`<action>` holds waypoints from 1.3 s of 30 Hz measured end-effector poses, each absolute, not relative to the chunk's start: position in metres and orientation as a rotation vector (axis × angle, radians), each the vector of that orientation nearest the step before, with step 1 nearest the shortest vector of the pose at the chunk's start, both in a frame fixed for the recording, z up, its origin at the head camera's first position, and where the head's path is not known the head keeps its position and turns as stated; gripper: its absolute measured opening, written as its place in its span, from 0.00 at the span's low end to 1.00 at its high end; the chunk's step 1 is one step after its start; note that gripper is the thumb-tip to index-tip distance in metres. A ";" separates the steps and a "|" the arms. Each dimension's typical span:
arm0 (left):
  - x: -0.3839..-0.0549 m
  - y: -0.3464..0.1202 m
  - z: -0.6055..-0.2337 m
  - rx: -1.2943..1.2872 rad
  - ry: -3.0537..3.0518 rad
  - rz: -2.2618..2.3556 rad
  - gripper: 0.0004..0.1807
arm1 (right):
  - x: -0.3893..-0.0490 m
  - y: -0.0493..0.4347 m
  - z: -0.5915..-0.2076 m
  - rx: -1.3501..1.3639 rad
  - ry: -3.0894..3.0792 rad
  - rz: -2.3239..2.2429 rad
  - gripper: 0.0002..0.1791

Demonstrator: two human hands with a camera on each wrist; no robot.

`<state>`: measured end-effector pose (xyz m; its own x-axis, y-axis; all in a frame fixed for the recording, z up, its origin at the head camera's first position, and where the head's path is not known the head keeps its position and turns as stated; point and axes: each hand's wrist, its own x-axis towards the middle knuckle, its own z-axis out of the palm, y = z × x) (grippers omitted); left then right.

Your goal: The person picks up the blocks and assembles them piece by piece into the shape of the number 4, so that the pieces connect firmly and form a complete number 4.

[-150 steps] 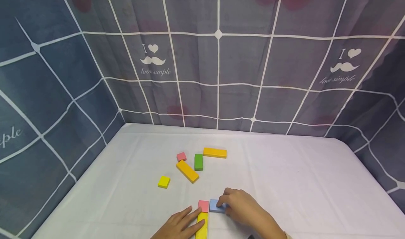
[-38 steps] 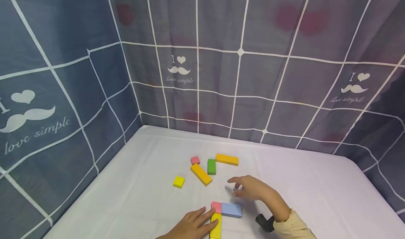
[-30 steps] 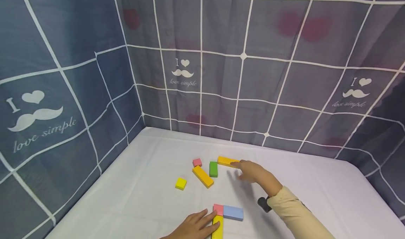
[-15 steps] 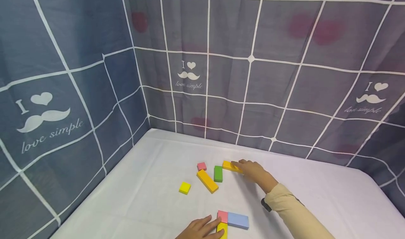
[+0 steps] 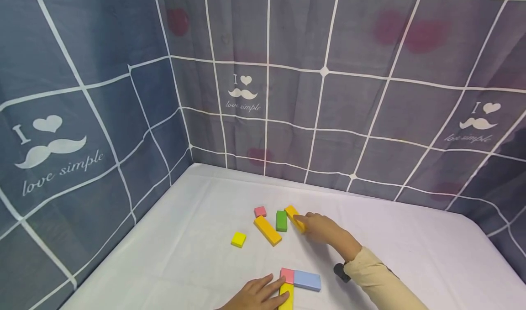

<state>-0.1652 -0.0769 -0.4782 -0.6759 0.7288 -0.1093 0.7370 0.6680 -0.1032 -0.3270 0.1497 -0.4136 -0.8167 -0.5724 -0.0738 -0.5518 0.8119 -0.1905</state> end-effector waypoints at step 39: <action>-0.161 -0.078 -0.482 1.276 2.870 -0.384 0.49 | -0.357 0.144 -0.430 -1.070 2.735 -0.482 0.47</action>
<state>-0.1606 -0.0778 -0.4820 -0.6746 0.7341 -0.0778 0.7287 0.6453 -0.2292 -0.3568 0.1438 -0.4304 -0.7296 -0.6829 -0.0358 -0.6295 0.6912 -0.3549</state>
